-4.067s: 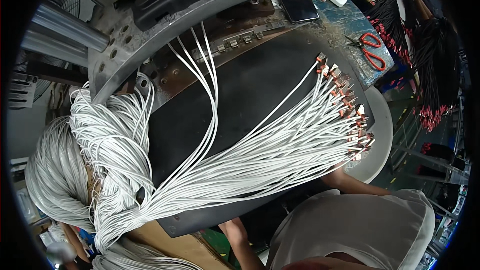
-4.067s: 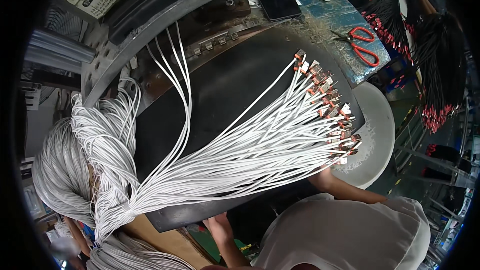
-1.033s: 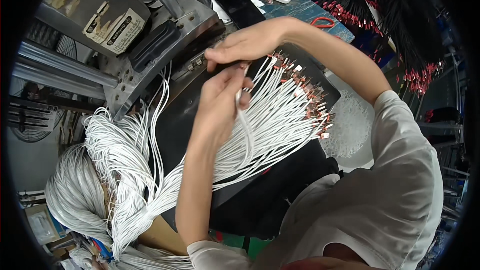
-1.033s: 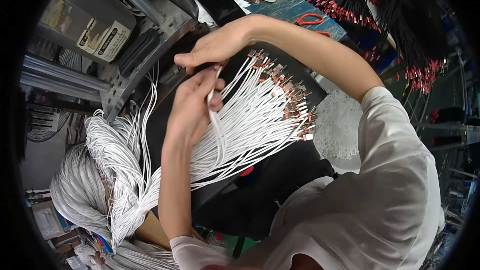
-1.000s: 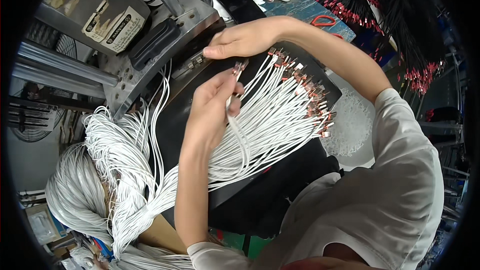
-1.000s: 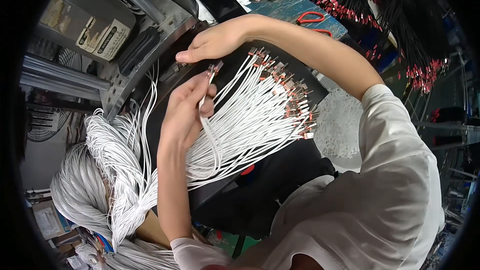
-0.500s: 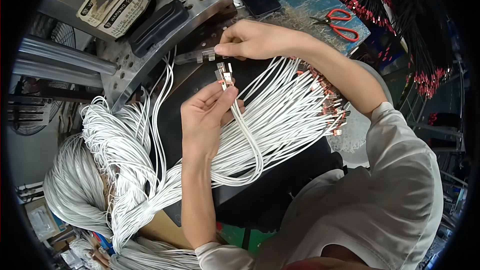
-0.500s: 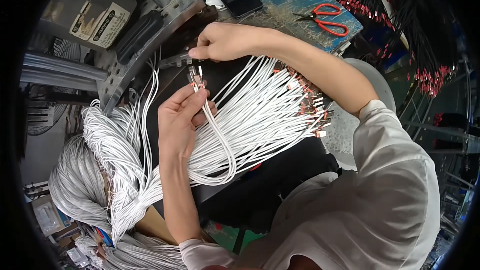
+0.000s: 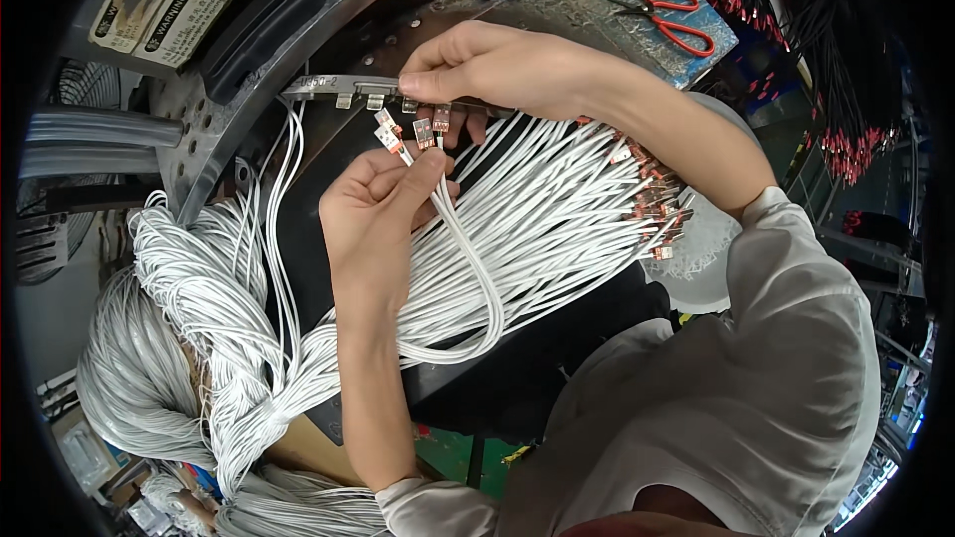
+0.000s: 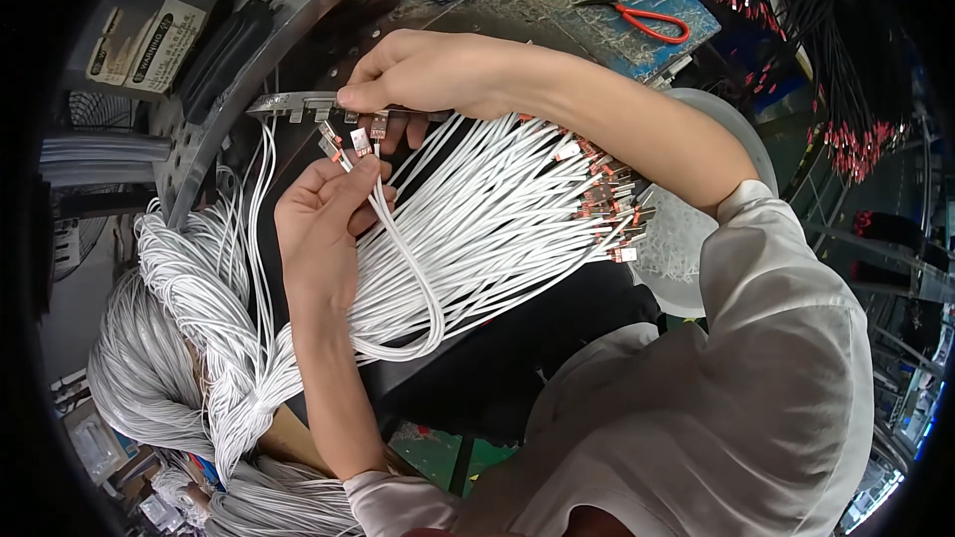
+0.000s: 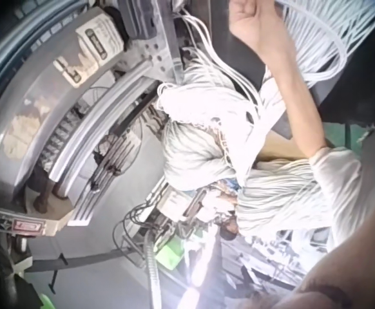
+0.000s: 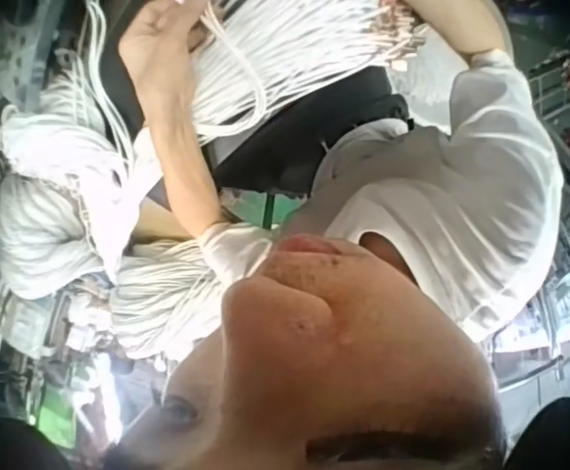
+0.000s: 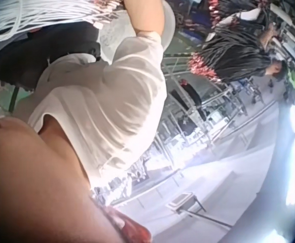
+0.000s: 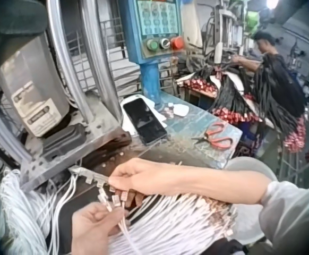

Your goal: Manually inserting terminal ends of wire bundles into a processing machine.

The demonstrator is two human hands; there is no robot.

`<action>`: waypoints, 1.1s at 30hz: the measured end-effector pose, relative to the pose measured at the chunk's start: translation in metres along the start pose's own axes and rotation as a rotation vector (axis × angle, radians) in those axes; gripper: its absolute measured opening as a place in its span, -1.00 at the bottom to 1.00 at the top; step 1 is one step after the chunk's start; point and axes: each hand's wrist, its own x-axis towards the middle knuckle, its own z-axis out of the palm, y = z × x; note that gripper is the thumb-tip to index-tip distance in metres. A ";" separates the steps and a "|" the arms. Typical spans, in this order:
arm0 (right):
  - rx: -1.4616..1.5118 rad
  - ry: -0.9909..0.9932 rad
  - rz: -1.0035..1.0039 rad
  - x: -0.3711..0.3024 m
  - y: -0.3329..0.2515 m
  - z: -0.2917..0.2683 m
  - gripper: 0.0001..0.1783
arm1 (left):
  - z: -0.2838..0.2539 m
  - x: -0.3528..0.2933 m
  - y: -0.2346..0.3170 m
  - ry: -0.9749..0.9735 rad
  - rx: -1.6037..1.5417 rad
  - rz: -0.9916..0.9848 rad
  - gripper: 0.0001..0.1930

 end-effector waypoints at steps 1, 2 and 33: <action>-0.007 -0.004 0.008 -0.001 -0.001 0.000 -0.65 | 0.000 0.000 -0.001 -0.006 -0.013 0.018 -0.86; -0.013 -0.011 0.016 -0.001 -0.001 0.000 -0.66 | 0.000 0.000 -0.001 -0.005 -0.013 0.016 -0.86; -0.221 -0.009 -0.039 -0.001 -0.003 -0.014 -0.63 | 0.000 -0.011 0.005 0.012 0.222 0.042 -0.65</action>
